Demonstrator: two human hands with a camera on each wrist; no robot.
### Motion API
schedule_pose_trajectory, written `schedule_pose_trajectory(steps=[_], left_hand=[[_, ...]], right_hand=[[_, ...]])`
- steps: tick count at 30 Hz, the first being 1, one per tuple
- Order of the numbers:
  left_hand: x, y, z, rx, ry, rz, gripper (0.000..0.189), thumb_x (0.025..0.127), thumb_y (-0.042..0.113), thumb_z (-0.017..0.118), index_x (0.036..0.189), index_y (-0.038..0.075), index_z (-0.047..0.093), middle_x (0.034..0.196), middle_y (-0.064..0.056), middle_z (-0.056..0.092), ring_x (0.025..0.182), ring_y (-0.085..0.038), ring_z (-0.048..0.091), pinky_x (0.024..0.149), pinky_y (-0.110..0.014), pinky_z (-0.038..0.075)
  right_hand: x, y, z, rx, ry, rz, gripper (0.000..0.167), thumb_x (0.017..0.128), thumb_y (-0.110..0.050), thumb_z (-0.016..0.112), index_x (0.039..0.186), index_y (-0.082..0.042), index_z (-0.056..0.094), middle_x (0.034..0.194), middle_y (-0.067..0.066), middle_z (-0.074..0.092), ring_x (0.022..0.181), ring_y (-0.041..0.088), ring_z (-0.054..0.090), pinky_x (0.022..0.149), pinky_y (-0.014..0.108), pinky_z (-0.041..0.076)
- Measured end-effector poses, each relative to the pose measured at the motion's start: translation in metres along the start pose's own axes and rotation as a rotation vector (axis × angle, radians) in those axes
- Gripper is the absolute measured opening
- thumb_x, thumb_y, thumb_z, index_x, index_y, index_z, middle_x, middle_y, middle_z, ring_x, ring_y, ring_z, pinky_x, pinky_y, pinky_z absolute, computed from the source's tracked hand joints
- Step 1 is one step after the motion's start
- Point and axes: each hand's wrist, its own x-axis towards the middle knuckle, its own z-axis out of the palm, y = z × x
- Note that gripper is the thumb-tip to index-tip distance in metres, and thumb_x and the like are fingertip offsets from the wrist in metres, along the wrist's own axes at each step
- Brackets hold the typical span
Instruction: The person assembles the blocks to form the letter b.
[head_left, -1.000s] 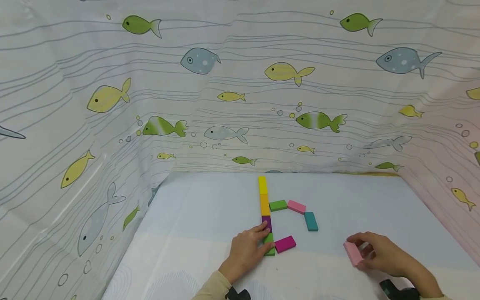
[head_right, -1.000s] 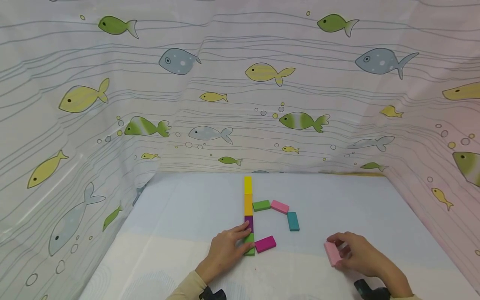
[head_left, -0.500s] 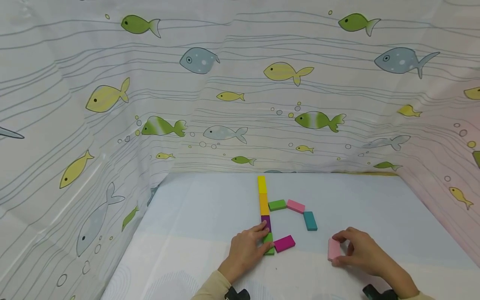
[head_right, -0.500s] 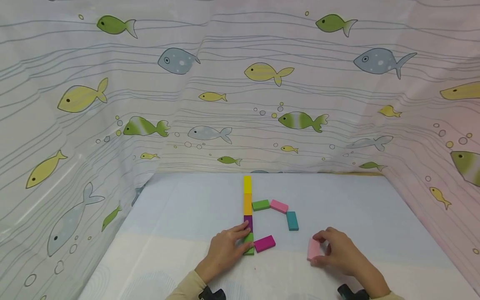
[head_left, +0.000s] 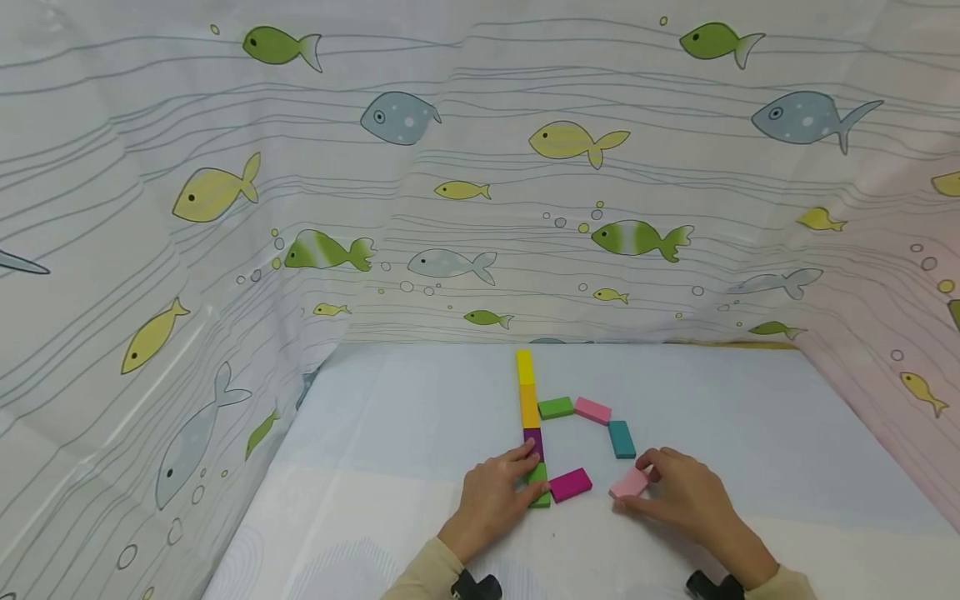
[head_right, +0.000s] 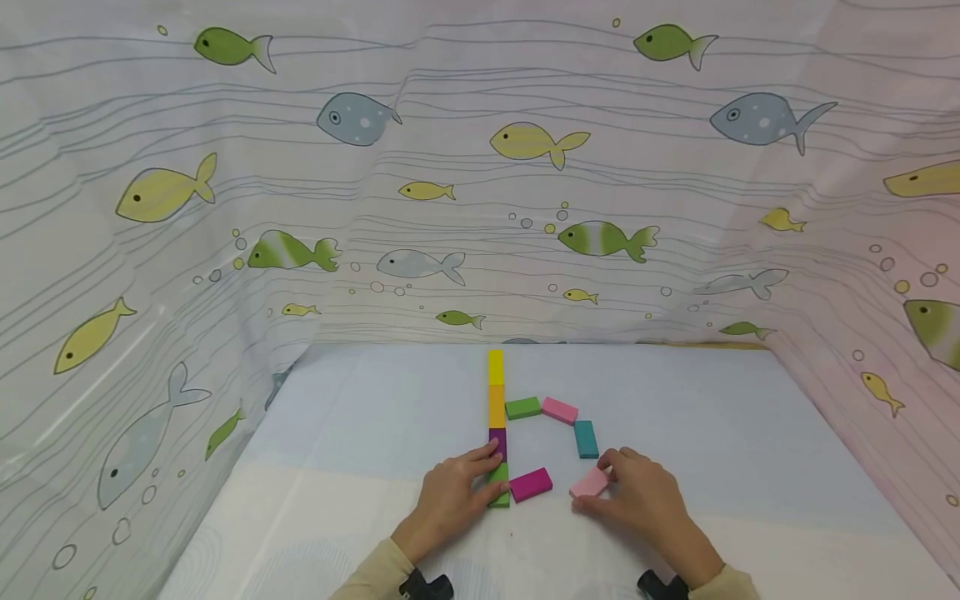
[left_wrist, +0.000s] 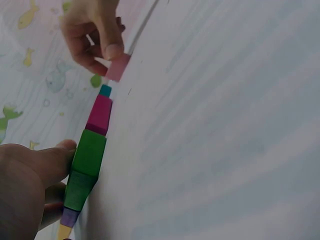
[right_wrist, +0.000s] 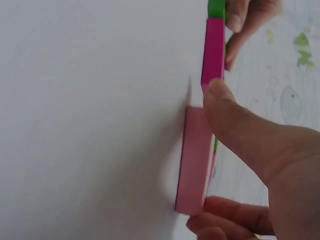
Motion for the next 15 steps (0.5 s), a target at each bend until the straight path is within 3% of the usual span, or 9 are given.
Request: schedule_pose_trajectory(steps=[6, 15], left_hand=[[0.000, 0.000, 0.000, 0.004, -0.006, -0.003, 0.047, 0.094, 0.043, 0.081, 0.131, 0.015, 0.077, 0.144, 0.002, 0.070, 0.121, -0.026, 0.074, 0.081, -0.034, 0.063], [0.000, -0.001, 0.001, 0.011, -0.002, -0.004, 0.048, 0.093, 0.044, 0.082, 0.131, 0.015, 0.077, 0.143, 0.002, 0.070, 0.120, -0.025, 0.075, 0.080, -0.030, 0.062]], right_hand=[[0.008, -0.019, 0.007, -0.018, 0.029, 0.069, 0.075, 0.064, -0.074, 0.090, 0.102, -0.011, 0.074, 0.082, -0.002, 0.069, 0.070, 0.011, 0.058, 0.063, 0.032, 0.051], [0.013, -0.029, 0.010, -0.027, 0.030, 0.074, 0.077, 0.063, -0.074, 0.090, 0.102, -0.010, 0.075, 0.081, -0.001, 0.068, 0.067, 0.011, 0.056, 0.059, 0.030, 0.047]])
